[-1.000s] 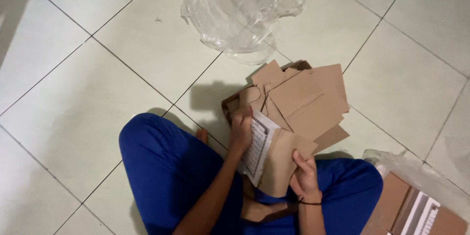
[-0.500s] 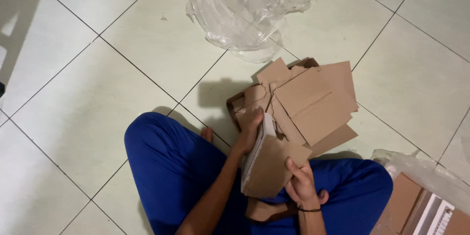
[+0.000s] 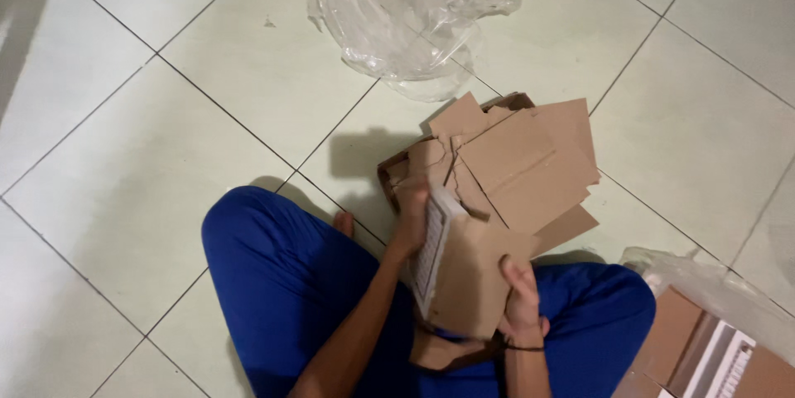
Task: The person sits on the floor and assembles small cardboard boxes by folding the flaps and inserting a printed paper insert into each one. They handle the boxes and inserts by hand, placing the completed items into a pile on the floor.
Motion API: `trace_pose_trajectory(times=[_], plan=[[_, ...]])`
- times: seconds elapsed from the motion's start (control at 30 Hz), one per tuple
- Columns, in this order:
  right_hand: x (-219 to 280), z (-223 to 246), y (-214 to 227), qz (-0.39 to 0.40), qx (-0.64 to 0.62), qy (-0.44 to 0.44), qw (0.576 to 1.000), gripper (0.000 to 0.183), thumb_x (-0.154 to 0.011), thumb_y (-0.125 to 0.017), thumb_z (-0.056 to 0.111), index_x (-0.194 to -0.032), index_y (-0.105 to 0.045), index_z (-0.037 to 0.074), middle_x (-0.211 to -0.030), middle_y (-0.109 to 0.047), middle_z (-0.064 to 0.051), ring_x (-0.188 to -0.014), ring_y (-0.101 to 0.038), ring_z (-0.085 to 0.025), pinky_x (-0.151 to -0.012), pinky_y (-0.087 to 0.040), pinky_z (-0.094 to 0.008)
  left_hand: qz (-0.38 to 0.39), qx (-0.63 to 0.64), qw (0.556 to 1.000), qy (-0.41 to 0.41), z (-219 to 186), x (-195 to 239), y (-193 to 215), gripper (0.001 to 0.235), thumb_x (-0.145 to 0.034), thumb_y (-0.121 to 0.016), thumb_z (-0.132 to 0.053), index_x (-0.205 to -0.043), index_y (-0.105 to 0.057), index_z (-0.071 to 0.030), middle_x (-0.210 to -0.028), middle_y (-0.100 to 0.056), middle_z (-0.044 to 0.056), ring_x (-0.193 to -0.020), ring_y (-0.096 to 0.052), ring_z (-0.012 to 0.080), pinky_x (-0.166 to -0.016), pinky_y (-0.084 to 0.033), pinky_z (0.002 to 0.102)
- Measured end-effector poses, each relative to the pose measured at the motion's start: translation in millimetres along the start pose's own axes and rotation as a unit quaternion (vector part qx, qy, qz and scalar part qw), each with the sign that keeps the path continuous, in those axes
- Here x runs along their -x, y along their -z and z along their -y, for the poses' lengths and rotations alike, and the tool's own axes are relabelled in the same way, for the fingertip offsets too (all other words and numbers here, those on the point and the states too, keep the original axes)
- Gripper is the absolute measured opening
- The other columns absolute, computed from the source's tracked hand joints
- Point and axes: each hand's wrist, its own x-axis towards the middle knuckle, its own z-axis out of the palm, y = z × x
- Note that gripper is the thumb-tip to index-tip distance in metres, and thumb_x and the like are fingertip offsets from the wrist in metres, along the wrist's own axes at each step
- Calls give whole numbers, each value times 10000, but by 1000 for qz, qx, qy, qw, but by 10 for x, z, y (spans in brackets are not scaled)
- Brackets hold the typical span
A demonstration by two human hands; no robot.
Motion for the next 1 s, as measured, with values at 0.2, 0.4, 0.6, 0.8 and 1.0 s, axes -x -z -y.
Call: trace_pose_trajectory(times=[0.2,0.4,0.6,0.8,1.0], plan=[[-9,25,63,197,-247,9,949,709,-999,-549,530,-1393,-537,-59,-1383,-591,-267,-1269,-548,-438,-1081,-381,-545,-258,86,953,129,-196,-79,59,629,-1045,-284,-582,-728,-626,-160,-751,-707,26,-708,-634,160,-688,-493,354],[-274,-606,366,66,-239,72,966,894,-885,-444,677,-1397,-503,-53,-1415,-538,-217,-1351,-450,-337,-1182,-250,-437,-342,63,937,33,-231,-21,131,582,-1032,-279,-589,-774,-554,-147,-741,-633,34,-712,-608,200,-717,-467,385],[87,-287,-732,-63,54,185,979,692,-689,-799,-4,-1341,-569,24,-1225,-697,-97,-1041,-653,-171,-968,-533,-341,-358,-38,933,11,-322,26,113,650,-1067,-207,-514,-659,-504,-104,-652,-622,96,-653,-595,268,-663,-424,456],[218,-49,-839,-152,188,206,948,421,-837,-784,222,-1193,-666,32,-1145,-721,-91,-1025,-669,-165,-932,-544,-294,-343,-35,935,85,-463,69,54,681,-1044,-206,-563,-680,-543,-96,-712,-652,115,-730,-610,288,-757,-427,454],[220,-60,-826,-121,158,204,959,514,-800,-800,290,-1222,-668,29,-1188,-727,-103,-1080,-670,-178,-987,-525,-302,-314,-16,949,19,-436,81,73,626,-1075,-217,-521,-625,-439,-146,-613,-545,49,-614,-520,222,-644,-385,438]])
